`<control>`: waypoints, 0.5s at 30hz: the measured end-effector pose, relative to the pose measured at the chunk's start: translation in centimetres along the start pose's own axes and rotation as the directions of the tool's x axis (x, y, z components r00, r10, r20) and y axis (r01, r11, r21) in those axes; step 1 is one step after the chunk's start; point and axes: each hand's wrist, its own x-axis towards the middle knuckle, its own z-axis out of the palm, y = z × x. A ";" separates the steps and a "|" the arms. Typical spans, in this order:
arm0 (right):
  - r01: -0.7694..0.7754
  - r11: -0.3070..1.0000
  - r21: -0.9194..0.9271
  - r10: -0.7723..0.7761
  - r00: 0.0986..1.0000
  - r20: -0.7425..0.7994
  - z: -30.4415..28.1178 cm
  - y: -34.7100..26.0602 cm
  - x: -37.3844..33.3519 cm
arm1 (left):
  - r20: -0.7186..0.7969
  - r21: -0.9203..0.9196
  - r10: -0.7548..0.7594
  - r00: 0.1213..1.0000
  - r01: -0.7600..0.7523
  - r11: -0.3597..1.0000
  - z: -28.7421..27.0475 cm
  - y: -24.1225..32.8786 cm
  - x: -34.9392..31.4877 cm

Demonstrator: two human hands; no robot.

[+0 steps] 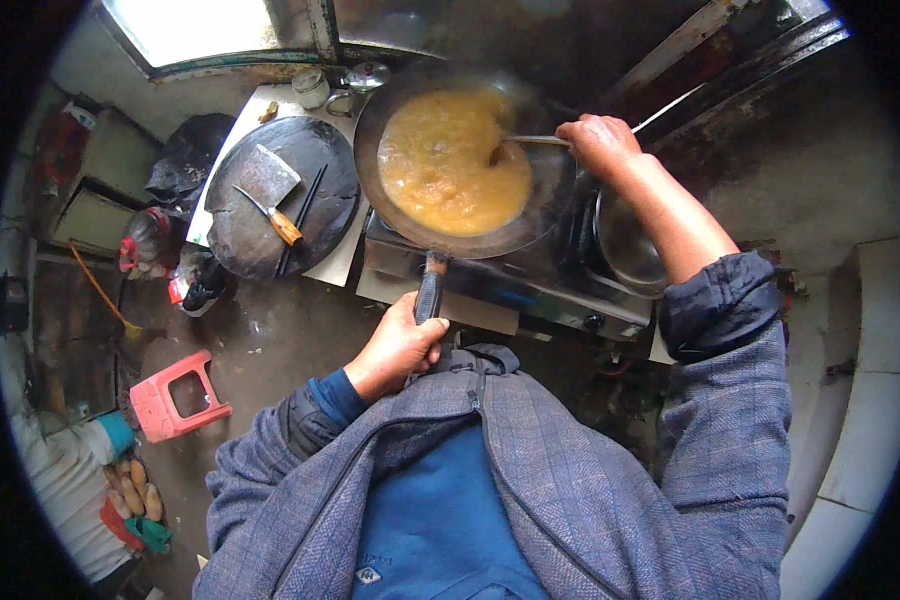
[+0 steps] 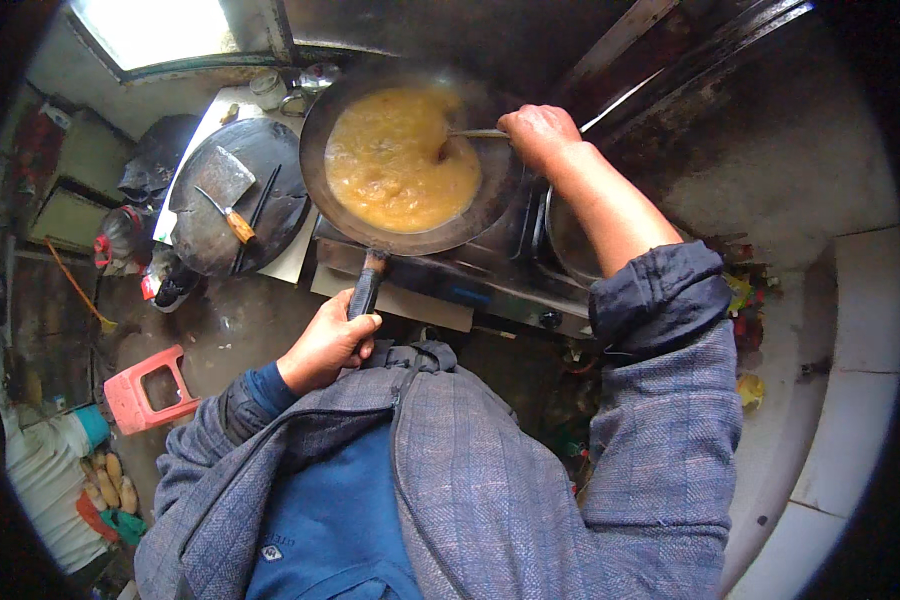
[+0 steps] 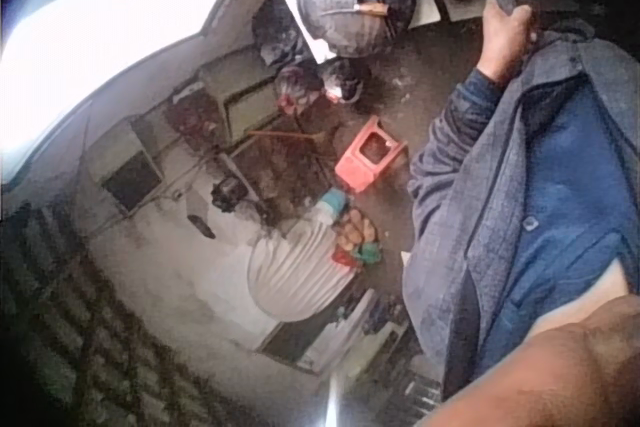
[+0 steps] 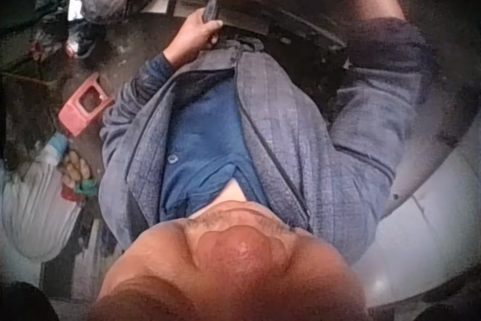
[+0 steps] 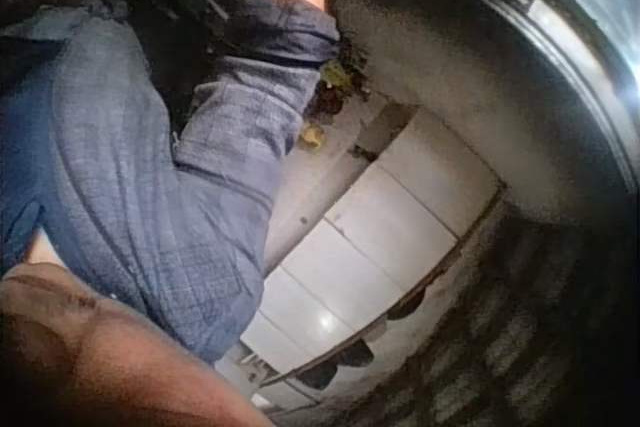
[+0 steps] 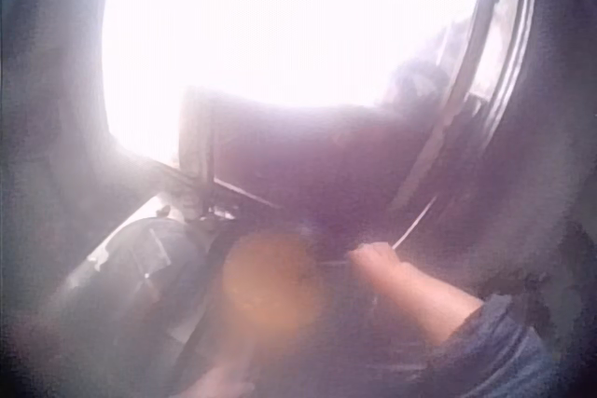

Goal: The person stirs a simmering orange liquid in a wok with a ladle, adds a spoonful of white powder, and continues stirring. Then the person cuts a hollowed pumpkin half with a knife and carries it outside to feed a dog.

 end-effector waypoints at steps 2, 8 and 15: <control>0.013 0.999 0.042 -0.011 0.999 -0.046 1.0 -0.6 0.2 | -0.002 0.001 -0.005 1.000 0.005 1.000 0.1 0.1 0.0; 0.178 0.984 0.020 -0.173 0.975 -0.141 -0.1 -2.0 0.2 | -0.025 -0.053 -0.007 1.000 0.005 0.999 0.0 -0.4 0.2; 0.347 0.901 -0.260 -0.364 0.931 -0.018 -8.7 -1.4 -0.6 | -0.057 -0.156 0.041 0.998 -0.049 0.987 0.2 -1.0 0.0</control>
